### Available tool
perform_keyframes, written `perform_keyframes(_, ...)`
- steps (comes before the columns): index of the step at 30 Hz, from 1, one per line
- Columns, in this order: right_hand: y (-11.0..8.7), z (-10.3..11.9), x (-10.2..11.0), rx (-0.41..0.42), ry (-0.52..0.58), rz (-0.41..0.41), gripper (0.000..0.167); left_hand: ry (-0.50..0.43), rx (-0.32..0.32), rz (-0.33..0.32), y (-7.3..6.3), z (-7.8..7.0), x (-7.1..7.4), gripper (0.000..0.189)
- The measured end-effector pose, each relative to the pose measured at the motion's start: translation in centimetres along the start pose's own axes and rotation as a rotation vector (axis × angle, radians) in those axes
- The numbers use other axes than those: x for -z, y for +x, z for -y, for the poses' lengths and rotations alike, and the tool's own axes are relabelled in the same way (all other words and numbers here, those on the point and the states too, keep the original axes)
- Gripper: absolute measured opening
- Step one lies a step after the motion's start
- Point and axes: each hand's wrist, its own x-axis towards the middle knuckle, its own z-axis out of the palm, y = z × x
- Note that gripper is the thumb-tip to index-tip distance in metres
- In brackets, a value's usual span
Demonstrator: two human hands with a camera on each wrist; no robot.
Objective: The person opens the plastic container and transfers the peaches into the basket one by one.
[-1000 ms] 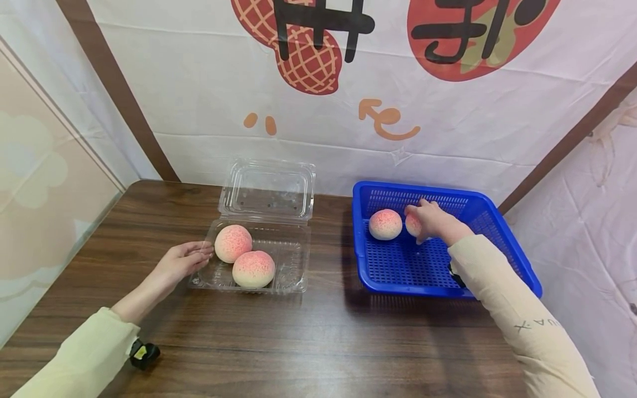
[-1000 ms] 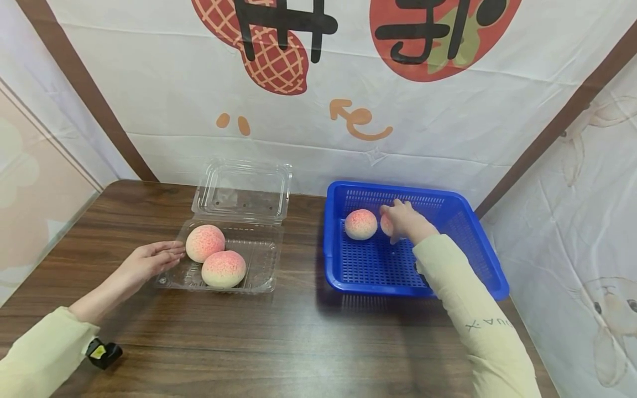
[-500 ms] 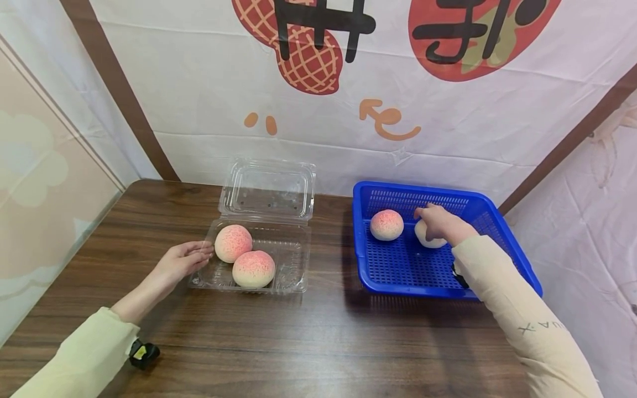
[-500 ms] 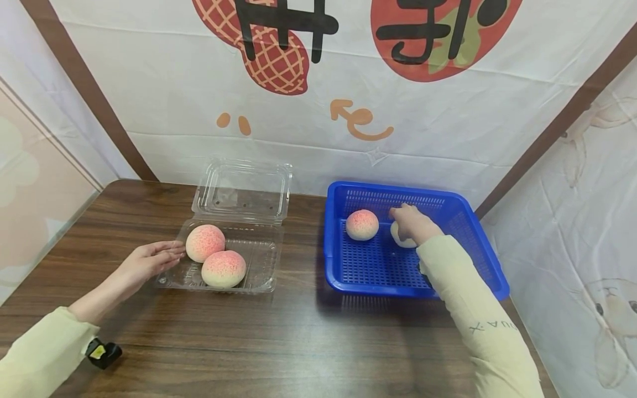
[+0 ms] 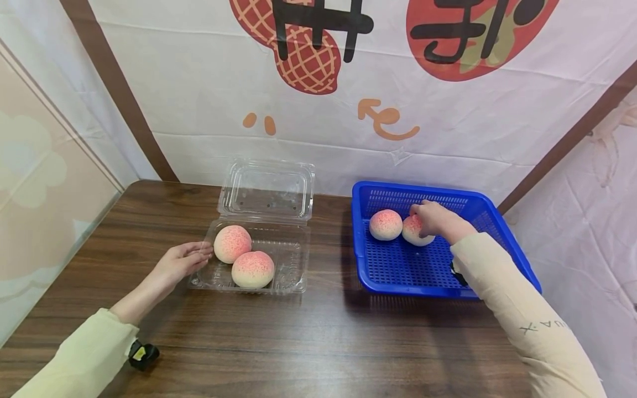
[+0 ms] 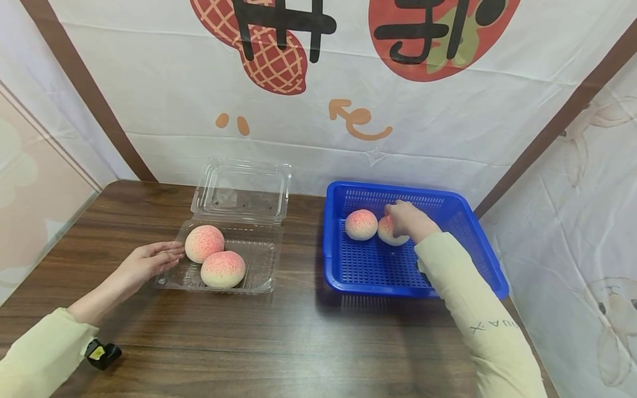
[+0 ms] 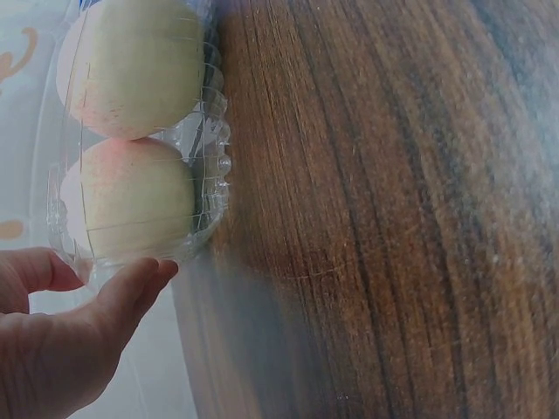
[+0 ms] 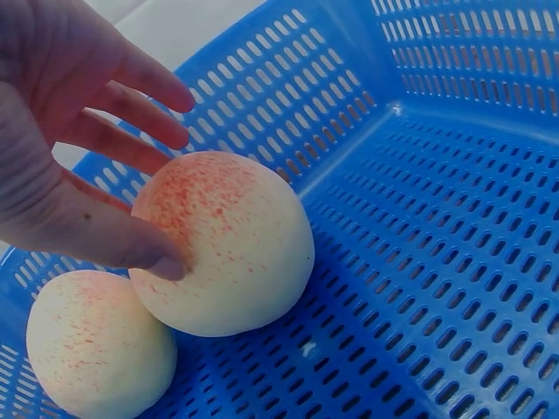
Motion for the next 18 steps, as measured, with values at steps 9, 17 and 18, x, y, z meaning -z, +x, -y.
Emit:
perform_keyframes(9,-0.1,0.8,0.9,0.0,-0.01,0.011,0.047,0.013,0.001,0.003,-0.1,0.1,0.1,0.044)
perform_keyframes(17,0.1,1.1,1.5,0.022,-0.045,0.001,0.045,0.018,0.005,0.009,0.0,0.1,0.2,0.044)
perform_keyframes(18,0.1,1.2,1.6,0.025,-0.048,0.001,0.045,0.017,0.006,0.009,0.0,0.1,0.2,0.044)
